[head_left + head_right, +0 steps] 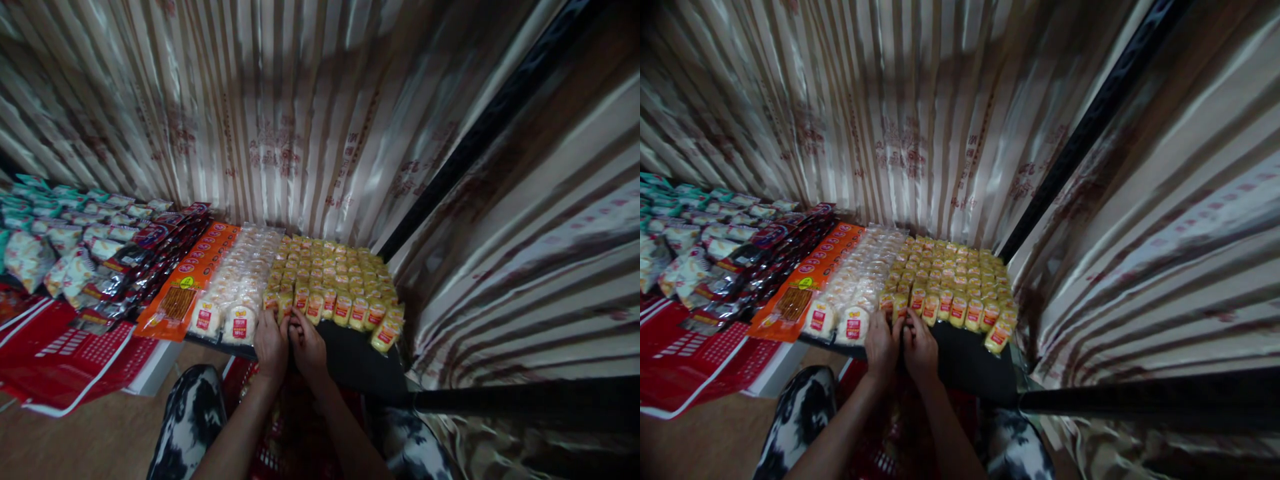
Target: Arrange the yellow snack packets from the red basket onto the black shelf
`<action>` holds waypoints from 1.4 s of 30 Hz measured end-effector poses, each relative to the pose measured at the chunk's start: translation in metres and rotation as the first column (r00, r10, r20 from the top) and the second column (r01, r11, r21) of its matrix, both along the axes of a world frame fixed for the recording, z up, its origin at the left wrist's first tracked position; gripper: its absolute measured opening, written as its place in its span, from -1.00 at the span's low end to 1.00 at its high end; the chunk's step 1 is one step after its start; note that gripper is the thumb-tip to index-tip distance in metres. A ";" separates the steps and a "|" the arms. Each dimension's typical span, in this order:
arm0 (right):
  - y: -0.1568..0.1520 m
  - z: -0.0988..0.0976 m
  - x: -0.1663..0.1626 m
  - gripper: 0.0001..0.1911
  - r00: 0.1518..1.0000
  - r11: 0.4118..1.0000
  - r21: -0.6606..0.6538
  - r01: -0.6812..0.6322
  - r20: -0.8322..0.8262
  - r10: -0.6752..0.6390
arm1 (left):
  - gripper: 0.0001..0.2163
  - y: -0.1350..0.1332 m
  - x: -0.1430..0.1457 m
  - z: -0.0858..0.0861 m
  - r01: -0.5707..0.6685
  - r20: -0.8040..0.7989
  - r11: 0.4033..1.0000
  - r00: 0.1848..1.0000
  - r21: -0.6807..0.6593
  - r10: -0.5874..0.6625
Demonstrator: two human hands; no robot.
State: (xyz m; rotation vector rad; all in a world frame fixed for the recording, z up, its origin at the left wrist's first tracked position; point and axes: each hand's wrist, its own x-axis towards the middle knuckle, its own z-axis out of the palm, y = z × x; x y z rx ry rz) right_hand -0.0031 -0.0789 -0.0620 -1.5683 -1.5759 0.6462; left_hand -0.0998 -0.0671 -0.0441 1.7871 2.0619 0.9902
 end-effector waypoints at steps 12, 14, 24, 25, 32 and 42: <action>-0.005 0.006 -0.002 -0.59 0.999 0.995 0.101 0.019 0.049 -0.024 | -0.69 0.002 -0.002 -0.002 0.044 0.167 0.998 0.985 -0.038 -0.037; -0.005 0.006 -0.001 -0.59 0.999 0.995 0.102 0.021 0.045 -0.026 | -0.71 0.004 0.000 0.000 0.050 0.170 0.997 0.985 -0.059 -0.039; -0.005 0.003 -0.002 -0.57 0.981 0.992 0.096 -0.079 0.182 0.060 | -0.75 0.003 -0.004 -0.016 0.116 0.071 0.989 0.990 0.097 -0.123; -0.004 0.003 -0.002 -0.56 0.979 0.992 0.095 -0.087 0.194 0.067 | -0.75 0.003 -0.004 -0.017 0.136 0.051 0.984 0.988 0.111 -0.143; -0.006 0.006 -0.002 -0.58 0.983 0.980 0.171 -0.097 0.170 0.068 | -0.72 -0.016 -0.007 -0.011 0.223 0.084 0.960 0.967 0.171 -0.240; -0.094 -0.023 -0.032 -0.68 0.961 0.949 0.169 -0.264 0.133 0.244 | -0.75 -0.117 -0.054 -0.075 0.371 0.359 0.911 0.887 -0.180 -0.290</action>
